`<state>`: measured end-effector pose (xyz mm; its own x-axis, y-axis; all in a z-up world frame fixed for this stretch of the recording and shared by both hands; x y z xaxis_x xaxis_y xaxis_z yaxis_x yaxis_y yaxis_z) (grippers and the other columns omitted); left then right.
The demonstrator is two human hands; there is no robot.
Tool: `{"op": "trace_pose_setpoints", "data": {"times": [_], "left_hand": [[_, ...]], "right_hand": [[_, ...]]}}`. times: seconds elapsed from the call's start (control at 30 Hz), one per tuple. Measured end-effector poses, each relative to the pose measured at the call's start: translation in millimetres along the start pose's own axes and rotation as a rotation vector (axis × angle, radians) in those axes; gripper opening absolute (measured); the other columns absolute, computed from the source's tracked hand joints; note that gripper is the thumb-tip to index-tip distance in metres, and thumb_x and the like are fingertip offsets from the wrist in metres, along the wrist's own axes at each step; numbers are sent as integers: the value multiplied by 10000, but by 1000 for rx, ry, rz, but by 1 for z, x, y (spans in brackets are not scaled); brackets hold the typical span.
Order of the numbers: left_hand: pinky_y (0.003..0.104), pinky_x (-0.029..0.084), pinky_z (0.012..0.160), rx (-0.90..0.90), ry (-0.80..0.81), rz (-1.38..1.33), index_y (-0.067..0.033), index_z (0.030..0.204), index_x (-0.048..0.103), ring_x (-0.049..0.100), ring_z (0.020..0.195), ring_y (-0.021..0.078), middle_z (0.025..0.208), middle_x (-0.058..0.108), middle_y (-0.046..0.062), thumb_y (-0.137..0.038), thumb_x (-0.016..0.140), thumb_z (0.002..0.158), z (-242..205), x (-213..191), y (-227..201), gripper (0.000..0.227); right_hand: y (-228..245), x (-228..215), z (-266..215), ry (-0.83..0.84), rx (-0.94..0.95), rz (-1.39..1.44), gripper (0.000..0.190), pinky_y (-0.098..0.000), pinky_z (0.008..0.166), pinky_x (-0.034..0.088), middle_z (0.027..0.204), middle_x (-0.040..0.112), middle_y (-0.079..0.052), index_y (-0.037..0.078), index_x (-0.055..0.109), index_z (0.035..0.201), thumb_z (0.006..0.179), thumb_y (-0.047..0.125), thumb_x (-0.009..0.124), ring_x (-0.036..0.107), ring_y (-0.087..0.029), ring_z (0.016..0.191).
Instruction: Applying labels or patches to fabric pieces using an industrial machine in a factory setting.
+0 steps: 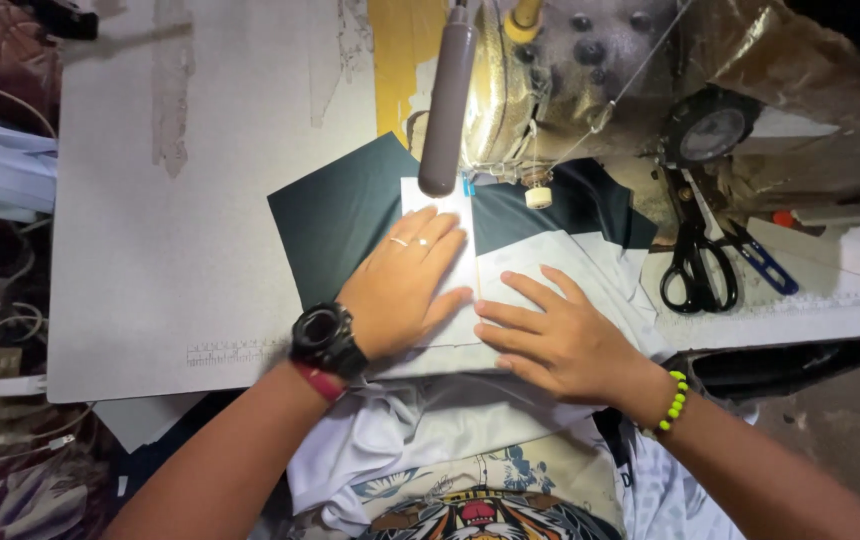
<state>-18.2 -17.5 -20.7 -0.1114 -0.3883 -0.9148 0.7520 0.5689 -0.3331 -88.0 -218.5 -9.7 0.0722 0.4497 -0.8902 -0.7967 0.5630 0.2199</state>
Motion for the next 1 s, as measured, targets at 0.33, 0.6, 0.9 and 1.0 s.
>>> {"op": "trace_pose_setpoints", "data": {"times": [0.33, 0.6, 0.9, 1.0], "left_hand": [[526, 231, 1218, 8, 119, 84, -20, 1373, 464, 350, 1469, 414, 1514, 427, 209, -738, 532, 881, 4, -2, 1, 873], [474, 289, 1197, 71, -48, 54, -73, 1227, 537, 466, 1373, 362, 1346, 528, 160, -549, 482, 985, 15, 11, 20, 537], [593, 232, 1205, 170, 52, 41, -132, 1457, 494, 444, 1407, 382, 1456, 514, 138, -542, 493, 1008, 6, 23, 25, 608], [648, 259, 1170, 186, 35, -40, -90, 1305, 554, 507, 1297, 410, 1397, 559, 162, -491, 535, 999, 14, -3, 19, 505]], "right_hand": [[-43, 17, 44, -47, 156, -113, 426, -486, 1142, 394, 1357, 657, -20, 202, 672, 1332, 1002, 461, 593, 550, -302, 1357], [13, 3, 8, -61, -20, -42, 420, -563, 1072, 408, 1373, 661, -61, 150, 665, 1317, 984, 391, 583, 595, -368, 1286], [18, -2, 3, -39, 35, 18, 466, -594, 1093, 369, 1373, 664, -38, 160, 668, 1328, 954, 435, 622, 579, -351, 1311], [16, -11, 13, 33, 19, 6, 422, -607, 1046, 408, 1338, 666, -50, 129, 675, 1252, 938, 411, 673, 594, -377, 1282]]}}
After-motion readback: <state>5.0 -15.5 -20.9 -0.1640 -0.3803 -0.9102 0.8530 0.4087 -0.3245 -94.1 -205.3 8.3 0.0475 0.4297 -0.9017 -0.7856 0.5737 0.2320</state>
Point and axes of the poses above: each hand's wrist, its own z-axis towards the middle knuckle, its own x-axis out of the palm, y = z × x, the point moved 4 cm from there along z, towards the middle knuckle
